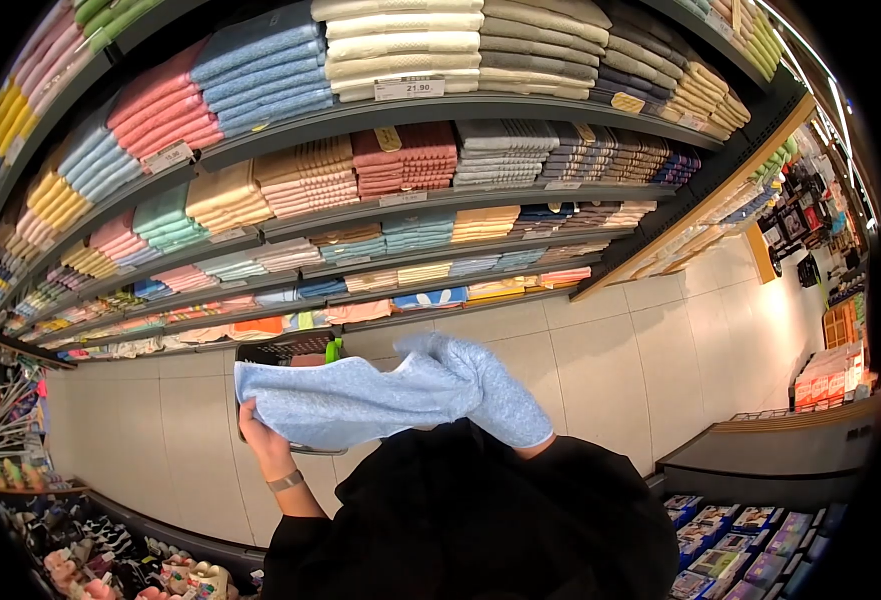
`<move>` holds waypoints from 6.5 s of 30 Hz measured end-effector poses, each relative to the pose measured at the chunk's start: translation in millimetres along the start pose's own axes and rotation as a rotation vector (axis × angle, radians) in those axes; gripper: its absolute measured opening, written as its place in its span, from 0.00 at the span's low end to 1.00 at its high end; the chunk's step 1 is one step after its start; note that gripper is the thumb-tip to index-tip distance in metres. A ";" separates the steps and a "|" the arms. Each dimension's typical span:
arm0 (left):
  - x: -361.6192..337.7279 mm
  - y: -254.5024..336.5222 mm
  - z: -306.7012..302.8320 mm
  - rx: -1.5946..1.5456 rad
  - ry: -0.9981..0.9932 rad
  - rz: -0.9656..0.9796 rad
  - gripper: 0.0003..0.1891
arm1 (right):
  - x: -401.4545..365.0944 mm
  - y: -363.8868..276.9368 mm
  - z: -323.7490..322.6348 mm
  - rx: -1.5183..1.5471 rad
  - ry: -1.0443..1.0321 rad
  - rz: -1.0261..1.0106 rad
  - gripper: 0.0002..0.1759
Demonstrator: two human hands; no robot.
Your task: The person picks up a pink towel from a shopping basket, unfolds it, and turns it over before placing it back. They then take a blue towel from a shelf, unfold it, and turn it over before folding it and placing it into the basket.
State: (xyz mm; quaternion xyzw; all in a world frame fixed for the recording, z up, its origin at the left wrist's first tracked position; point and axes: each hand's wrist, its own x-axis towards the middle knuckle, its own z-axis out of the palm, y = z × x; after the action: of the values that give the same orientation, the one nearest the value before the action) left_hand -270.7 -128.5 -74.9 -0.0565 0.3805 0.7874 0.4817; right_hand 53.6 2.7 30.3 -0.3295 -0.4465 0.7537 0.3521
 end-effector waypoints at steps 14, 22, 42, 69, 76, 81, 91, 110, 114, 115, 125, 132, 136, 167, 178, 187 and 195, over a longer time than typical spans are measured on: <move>0.4 -1.5 -0.4 -0.009 0.002 -0.027 0.21 | -19.3 -41.6 3.0 -0.423 0.164 -0.356 0.17; -97.5 36.8 84.1 -0.078 -0.148 0.119 0.23 | -1.9 -25.5 -15.0 -0.397 0.308 -0.221 0.18; -58.2 -102.0 22.3 0.732 -1.137 0.045 0.21 | 7.9 -17.4 -50.8 -0.975 0.381 -0.394 0.13; -99.5 -87.2 85.1 1.334 -0.573 0.364 0.36 | 10.6 -53.6 -0.8 -0.441 0.351 -0.101 0.20; -109.2 -70.7 128.2 1.600 -0.812 0.779 0.33 | 7.6 -28.5 -11.7 -0.224 0.380 -0.176 0.22; -106.2 -71.6 139.3 1.605 -0.904 0.797 0.31 | 5.4 -22.1 -15.1 -0.135 0.382 -0.183 0.24; -112.1 -82.1 128.2 1.607 -0.754 0.776 0.19 | -26.0 -131.4 96.1 -0.262 0.052 0.491 0.25; -118.9 -41.9 144.1 1.685 -0.571 0.896 0.16 | -4.5 -4.1 -18.1 0.071 0.178 -0.001 0.20; -120.7 -42.5 152.3 1.591 -0.567 0.920 0.16 | 1.1 -3.5 -32.7 0.348 0.240 -0.033 0.21; -122.2 -42.2 154.8 1.586 -0.542 0.904 0.15 | 2.8 -2.2 -34.3 0.432 0.233 -0.029 0.22; -102.9 -44.8 135.9 1.716 -0.531 0.975 0.14 | 4.6 -11.0 -33.0 0.172 0.079 -0.226 0.22; -102.6 -45.6 127.4 1.497 -0.543 1.096 0.07 | 14.7 21.2 -64.8 -0.549 0.065 -0.187 0.27; -103.5 -47.1 121.9 1.495 -0.567 1.104 0.05 | -21.1 -57.0 -24.5 0.432 -0.051 -0.065 0.28; -99.8 -60.9 105.3 1.637 -0.557 1.067 0.13 | -14.5 -20.8 -29.3 -0.527 0.117 -0.418 0.41; -104.7 -55.9 107.2 1.615 -0.580 1.057 0.12 | -18.4 -46.9 -20.6 -0.646 0.335 -0.633 0.19; -104.9 -56.8 123.6 1.539 -0.602 1.007 0.10 | -0.8 -8.7 -39.9 -0.331 0.311 -0.509 0.08; -103.9 -57.8 120.0 1.541 -0.576 0.967 0.12 | -7.6 -39.5 -34.1 -0.871 0.383 -0.528 0.09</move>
State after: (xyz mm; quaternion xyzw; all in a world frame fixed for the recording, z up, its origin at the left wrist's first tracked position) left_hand -136.0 -110.2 25.4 0.6359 0.6435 0.4176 0.0841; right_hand 94.7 25.4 54.3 -0.4531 -0.7129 0.3113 0.4353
